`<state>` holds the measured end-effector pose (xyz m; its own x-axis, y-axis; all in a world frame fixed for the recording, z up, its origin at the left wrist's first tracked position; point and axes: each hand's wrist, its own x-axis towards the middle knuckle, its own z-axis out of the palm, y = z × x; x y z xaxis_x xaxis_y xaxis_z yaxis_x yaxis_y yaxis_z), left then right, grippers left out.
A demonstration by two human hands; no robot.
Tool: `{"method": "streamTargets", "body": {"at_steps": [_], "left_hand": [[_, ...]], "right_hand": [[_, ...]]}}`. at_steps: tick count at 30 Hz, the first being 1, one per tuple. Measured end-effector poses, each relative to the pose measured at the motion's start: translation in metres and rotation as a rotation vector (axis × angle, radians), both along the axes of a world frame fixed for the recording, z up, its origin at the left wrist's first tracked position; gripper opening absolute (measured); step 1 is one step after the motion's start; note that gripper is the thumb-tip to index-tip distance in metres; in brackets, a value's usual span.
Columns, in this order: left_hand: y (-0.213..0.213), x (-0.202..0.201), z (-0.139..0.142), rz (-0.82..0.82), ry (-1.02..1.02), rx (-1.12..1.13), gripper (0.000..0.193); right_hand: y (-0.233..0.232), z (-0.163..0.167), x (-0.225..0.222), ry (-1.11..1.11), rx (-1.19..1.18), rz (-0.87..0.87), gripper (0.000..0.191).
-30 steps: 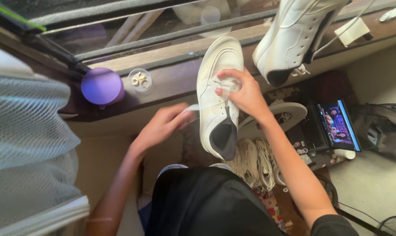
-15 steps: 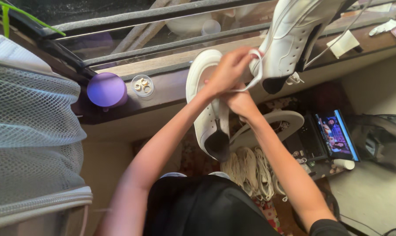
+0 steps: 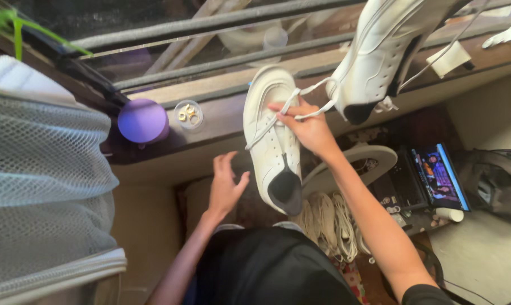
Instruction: The person sits on the floor and pulls the laces out of several pairs of white sneakers resting on a plastic chair, then threads a lace back through the eyelets of one sneaker on the windowsill and ties it.
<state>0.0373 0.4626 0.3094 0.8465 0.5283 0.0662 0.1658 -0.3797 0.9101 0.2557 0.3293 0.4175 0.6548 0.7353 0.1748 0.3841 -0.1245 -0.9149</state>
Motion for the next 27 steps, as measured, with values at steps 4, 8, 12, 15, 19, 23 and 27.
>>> {"method": "streamTargets", "body": {"at_steps": [4, 8, 12, 15, 19, 23, 27], "left_hand": [[-0.009, 0.025, -0.075, -0.091, 0.007, -0.055, 0.05], [0.002, 0.049, -0.133, -0.293, -0.111, 0.138, 0.056], [0.005, 0.05, -0.145, -0.632, 0.369, 0.15, 0.052], [0.001, 0.047, -0.151, -0.564, 0.436, 0.006, 0.055], [0.003, 0.023, -0.172, -0.541, 0.232, -0.213, 0.037], [0.021, -0.006, -0.181, -0.597, 0.464, -0.401, 0.027], [0.042, 0.012, -0.106, -0.612, 0.466, -0.766, 0.029]], "right_hand": [[-0.002, 0.005, -0.003, 0.073, -0.014, 0.001, 0.027], [-0.001, 0.008, -0.002, 0.048, -0.021, 0.006, 0.027], [-0.001, 0.006, -0.002, 0.092, -0.032, -0.002, 0.027], [-0.001, 0.002, 0.0, 0.063, 0.005, 0.011, 0.024], [-0.002, 0.0, 0.002, 0.039, -0.031, 0.015, 0.013], [-0.003, 0.003, 0.0, 0.058, -0.052, 0.012, 0.019], [0.0, 0.007, -0.001, 0.08, -0.041, 0.006, 0.025]]}}
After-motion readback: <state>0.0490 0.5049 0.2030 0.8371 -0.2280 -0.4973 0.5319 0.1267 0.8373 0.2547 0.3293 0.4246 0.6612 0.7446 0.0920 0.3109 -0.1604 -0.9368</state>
